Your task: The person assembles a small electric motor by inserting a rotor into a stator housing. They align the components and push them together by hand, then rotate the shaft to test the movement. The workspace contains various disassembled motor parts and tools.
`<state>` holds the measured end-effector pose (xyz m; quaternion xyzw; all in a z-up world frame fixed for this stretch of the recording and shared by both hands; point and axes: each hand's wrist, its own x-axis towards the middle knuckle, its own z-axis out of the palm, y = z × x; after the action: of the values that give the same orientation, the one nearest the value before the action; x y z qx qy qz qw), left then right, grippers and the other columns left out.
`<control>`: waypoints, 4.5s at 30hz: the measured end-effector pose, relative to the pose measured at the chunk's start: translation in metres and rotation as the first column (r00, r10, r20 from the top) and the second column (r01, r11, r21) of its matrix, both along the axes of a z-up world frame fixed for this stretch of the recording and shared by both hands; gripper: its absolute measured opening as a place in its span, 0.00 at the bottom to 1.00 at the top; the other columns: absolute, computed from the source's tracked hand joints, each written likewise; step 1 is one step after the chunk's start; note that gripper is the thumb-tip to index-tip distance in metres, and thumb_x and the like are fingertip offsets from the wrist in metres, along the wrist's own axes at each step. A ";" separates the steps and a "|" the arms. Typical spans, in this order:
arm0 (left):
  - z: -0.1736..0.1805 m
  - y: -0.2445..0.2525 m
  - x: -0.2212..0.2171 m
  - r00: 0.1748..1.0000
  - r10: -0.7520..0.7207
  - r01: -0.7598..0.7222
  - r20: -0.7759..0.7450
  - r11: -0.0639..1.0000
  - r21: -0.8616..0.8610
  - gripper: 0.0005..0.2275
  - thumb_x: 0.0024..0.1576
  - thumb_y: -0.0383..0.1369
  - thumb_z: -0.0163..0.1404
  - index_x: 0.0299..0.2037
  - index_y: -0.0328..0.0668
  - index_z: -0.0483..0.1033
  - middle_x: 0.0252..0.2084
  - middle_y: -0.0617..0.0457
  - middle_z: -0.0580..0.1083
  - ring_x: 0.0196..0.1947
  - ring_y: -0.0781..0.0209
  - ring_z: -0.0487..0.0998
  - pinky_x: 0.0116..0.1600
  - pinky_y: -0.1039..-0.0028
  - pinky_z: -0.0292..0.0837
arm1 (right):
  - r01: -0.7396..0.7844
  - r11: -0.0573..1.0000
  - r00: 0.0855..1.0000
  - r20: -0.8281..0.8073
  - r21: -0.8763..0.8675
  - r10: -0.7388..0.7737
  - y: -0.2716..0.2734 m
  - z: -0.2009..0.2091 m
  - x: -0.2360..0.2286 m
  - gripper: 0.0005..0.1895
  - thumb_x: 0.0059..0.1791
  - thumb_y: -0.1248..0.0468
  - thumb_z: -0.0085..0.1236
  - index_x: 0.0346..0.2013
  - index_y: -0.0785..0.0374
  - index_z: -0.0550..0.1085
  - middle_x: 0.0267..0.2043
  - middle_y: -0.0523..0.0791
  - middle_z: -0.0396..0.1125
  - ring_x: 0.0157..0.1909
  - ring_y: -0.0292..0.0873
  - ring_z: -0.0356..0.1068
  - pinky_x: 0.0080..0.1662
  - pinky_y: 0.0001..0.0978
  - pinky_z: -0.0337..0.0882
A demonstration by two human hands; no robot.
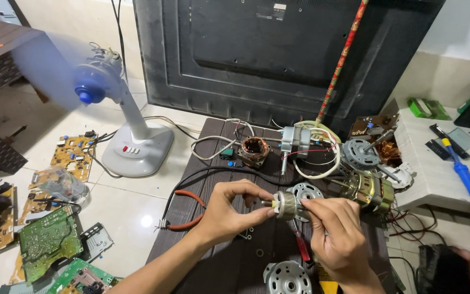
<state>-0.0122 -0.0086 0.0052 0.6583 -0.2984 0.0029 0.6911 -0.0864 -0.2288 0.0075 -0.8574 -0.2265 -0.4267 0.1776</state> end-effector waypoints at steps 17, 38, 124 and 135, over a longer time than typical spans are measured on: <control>0.005 0.002 0.003 0.999 0.015 -0.013 -0.029 0.998 0.068 0.06 0.47 0.30 0.64 0.34 0.42 0.85 0.32 0.56 0.82 0.28 0.72 0.71 0.35 0.80 0.66 | -0.045 0.998 0.985 -0.169 -0.031 0.040 -0.007 -0.017 0.006 0.08 0.53 0.70 0.51 0.45 0.70 0.75 0.34 0.50 0.73 0.33 0.47 0.71 0.39 0.39 0.70; -0.004 -0.002 -0.003 0.931 -0.003 -0.008 0.366 1.000 0.028 0.17 0.51 0.45 0.63 0.43 0.45 0.82 0.36 0.55 0.82 0.31 0.66 0.76 0.40 0.77 0.68 | -0.111 0.970 0.953 -0.254 0.218 0.166 -0.004 -0.010 -0.003 0.09 0.55 0.66 0.44 0.39 0.66 0.73 0.32 0.47 0.70 0.32 0.43 0.71 0.37 0.33 0.73; -0.007 0.009 0.019 0.771 -0.051 -0.105 0.634 0.973 0.206 0.09 0.54 0.24 0.59 0.43 0.40 0.79 0.38 0.50 0.78 0.36 0.58 0.78 0.40 0.72 0.75 | -0.006 0.999 0.993 -0.116 -0.051 0.000 -0.001 -0.019 0.006 0.05 0.54 0.62 0.53 0.37 0.60 0.73 0.30 0.43 0.70 0.30 0.42 0.68 0.34 0.35 0.70; -0.002 0.010 0.018 0.885 -0.089 -0.058 0.457 0.953 0.297 0.02 0.56 0.30 0.59 0.35 0.41 0.81 0.35 0.52 0.81 0.36 0.61 0.81 0.44 0.74 0.78 | 0.008 0.987 0.995 -0.098 -0.159 -0.024 -0.003 -0.021 0.007 0.05 0.49 0.65 0.62 0.38 0.61 0.76 0.31 0.44 0.71 0.30 0.41 0.68 0.34 0.33 0.69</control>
<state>0.0056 0.0014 0.0029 0.7338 -0.4572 0.1091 0.4905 -0.0792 -0.2314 -0.0134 -0.8908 -0.2436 -0.3657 0.1162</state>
